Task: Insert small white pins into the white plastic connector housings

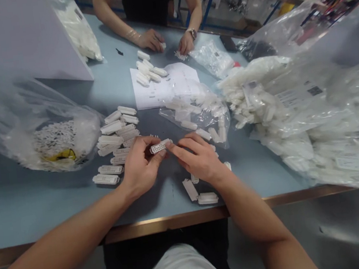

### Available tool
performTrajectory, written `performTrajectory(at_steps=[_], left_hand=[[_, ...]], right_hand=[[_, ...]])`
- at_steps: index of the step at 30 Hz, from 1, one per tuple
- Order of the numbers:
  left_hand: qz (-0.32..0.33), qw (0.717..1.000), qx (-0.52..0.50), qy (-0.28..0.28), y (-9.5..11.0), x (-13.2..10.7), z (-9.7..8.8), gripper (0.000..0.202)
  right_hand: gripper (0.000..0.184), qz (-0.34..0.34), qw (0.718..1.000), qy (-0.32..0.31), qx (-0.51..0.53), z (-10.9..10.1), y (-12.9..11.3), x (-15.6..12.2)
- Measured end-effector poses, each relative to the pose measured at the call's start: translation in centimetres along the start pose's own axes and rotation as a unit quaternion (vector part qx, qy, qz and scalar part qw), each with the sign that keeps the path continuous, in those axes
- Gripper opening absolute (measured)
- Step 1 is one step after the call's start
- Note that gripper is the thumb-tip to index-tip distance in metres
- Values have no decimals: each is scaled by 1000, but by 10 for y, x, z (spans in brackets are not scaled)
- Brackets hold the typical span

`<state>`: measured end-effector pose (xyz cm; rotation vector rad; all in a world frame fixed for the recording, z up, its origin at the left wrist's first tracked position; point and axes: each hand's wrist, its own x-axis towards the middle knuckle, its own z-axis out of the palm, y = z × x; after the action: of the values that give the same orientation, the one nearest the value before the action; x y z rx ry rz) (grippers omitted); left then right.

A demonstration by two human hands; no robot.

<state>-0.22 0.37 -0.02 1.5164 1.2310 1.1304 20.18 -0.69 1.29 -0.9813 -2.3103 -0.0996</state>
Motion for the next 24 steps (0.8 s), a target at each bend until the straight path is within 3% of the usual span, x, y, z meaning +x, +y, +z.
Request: performTrajectory(at_steps=[6, 11, 14, 19, 22, 24], left_hand=[[-14, 999, -42, -16, 6, -2, 1, 24], [-14, 999, -39, -12, 2, -1, -1, 26], [-2, 1000, -24, -10, 0, -2, -1, 24], [2, 999, -36, -15, 1, -2, -1, 23], [-6, 997, -68, -24, 0, -1, -1, 24], [5, 999, -45, -12, -2, 0, -1, 24]], right_hand=[[34, 15, 999, -31, 11, -3, -3, 1], [51, 66, 993, 72, 67, -3, -3, 5], [52, 43, 991, 106, 75, -4, -2, 5], [40, -4, 999, 36, 8, -1, 1, 0], [38, 14, 1000, -21, -12, 1, 1, -2], [38, 26, 999, -21, -2, 1, 1, -1]])
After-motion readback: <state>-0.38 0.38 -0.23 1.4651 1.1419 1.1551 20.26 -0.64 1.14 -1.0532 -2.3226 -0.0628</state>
